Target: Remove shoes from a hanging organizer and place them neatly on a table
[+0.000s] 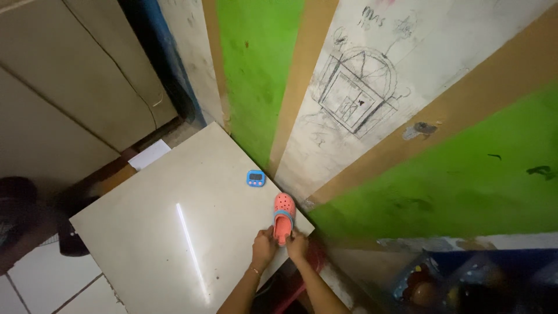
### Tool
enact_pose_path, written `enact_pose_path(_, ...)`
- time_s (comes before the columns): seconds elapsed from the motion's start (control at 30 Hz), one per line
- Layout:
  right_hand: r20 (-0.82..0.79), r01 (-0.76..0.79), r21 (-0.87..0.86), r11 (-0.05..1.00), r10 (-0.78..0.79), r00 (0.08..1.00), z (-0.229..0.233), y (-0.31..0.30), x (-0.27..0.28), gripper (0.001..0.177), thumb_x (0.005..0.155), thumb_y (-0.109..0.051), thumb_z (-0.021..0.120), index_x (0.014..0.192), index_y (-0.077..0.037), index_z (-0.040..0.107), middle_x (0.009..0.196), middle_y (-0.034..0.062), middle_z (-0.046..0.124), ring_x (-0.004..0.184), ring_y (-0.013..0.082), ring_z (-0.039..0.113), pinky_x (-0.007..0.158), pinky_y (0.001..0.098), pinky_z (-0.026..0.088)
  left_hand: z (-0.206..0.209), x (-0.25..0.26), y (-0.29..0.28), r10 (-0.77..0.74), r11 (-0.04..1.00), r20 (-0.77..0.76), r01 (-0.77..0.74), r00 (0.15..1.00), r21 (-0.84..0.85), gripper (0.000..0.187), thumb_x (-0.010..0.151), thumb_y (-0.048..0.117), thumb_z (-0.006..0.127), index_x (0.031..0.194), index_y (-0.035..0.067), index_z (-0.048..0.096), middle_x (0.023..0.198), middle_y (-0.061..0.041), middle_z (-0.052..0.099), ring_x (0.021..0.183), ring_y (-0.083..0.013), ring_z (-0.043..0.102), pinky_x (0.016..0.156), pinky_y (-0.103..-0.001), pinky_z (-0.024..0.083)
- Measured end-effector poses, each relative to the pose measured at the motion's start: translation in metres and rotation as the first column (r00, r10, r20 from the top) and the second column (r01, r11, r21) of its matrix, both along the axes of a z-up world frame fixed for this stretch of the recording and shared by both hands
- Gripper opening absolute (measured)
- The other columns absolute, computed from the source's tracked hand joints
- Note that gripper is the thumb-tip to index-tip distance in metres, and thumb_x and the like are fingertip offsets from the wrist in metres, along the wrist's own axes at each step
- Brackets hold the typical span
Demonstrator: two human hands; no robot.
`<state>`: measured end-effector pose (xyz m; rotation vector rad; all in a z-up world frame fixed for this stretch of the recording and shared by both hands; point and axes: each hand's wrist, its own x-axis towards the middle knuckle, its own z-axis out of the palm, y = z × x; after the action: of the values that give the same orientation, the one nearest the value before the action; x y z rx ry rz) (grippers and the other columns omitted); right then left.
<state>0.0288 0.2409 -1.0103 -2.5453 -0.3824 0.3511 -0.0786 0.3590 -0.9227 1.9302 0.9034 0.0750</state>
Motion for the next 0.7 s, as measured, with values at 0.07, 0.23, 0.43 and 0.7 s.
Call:
enact_pose_path(0.07, -0.008, -0.045, 0.038, 0.998, 0.045, 0.999, 0.008, -0.001, -0.004, 0.021, 0.082, -0.033, 0.068, 0.096, -0.018, 0.074, 0.087, 0.0142, 0.077, 0.082, 0.0404, 0.071, 0.076, 0.0527, 0.052, -0.008, -0.002, 0.002, -0.039, 0.998, 0.07, 0.034, 0.997, 0.062, 0.045, 0.085, 0.029, 0.06, 0.13, 0.021, 0.061, 0.106, -0.021, 0.066, 0.097, -0.0418, 0.068, 0.082, -0.051, 0.055)
enact_pose_path(0.23, -0.102, -0.097, 0.103, 0.99, 0.107, 0.989, 0.031, 0.003, -0.013, 0.019, 0.083, -0.03, 0.065, 0.099, -0.02, 0.071, 0.095, 0.0085, 0.078, 0.09, 0.0348, 0.072, 0.08, 0.0458, 0.052, -0.028, -0.01, 0.002, -0.092, 0.994, 0.119, 0.085, 0.989, 0.066, 0.059, 0.09, 0.032, 0.061, 0.147, 0.02, 0.05, 0.12, -0.023, 0.064, 0.116, -0.0373, 0.062, 0.093, -0.048, 0.054)
enact_pose_path(0.43, 0.022, -0.044, 0.156, 0.987, 0.041, 0.999, 0.064, -0.006, -0.021, 0.052, 0.084, -0.017, 0.069, 0.134, -0.007, 0.063, 0.136, 0.0231, 0.061, 0.122, 0.0411, 0.061, 0.107, 0.0456, 0.046, 0.007, -0.01, -0.008, -0.184, 0.939, -0.011, 0.179, 0.983, 0.294, 0.076, 0.097, 0.034, 0.06, 0.157, 0.0, 0.028, 0.156, -0.021, 0.039, 0.15, -0.0391, 0.027, 0.106, -0.058, 0.043)
enact_pose_path(0.7, 0.195, -0.25, 0.048, 0.967, 0.236, 0.952, 0.25, -0.035, -0.054, 0.05, 0.096, -0.027, 0.057, 0.144, -0.012, 0.057, 0.151, 0.0128, 0.054, 0.138, 0.0321, 0.049, 0.113, 0.0431, 0.04, 0.15, -0.023, -0.038, -0.179, 0.863, -0.005, 0.16, 0.984, 0.479, 0.09, 0.092, 0.056, 0.066, 0.158, 0.007, 0.029, 0.163, -0.033, 0.023, 0.118, -0.0557, 0.053, 0.102, -0.057, 0.046)
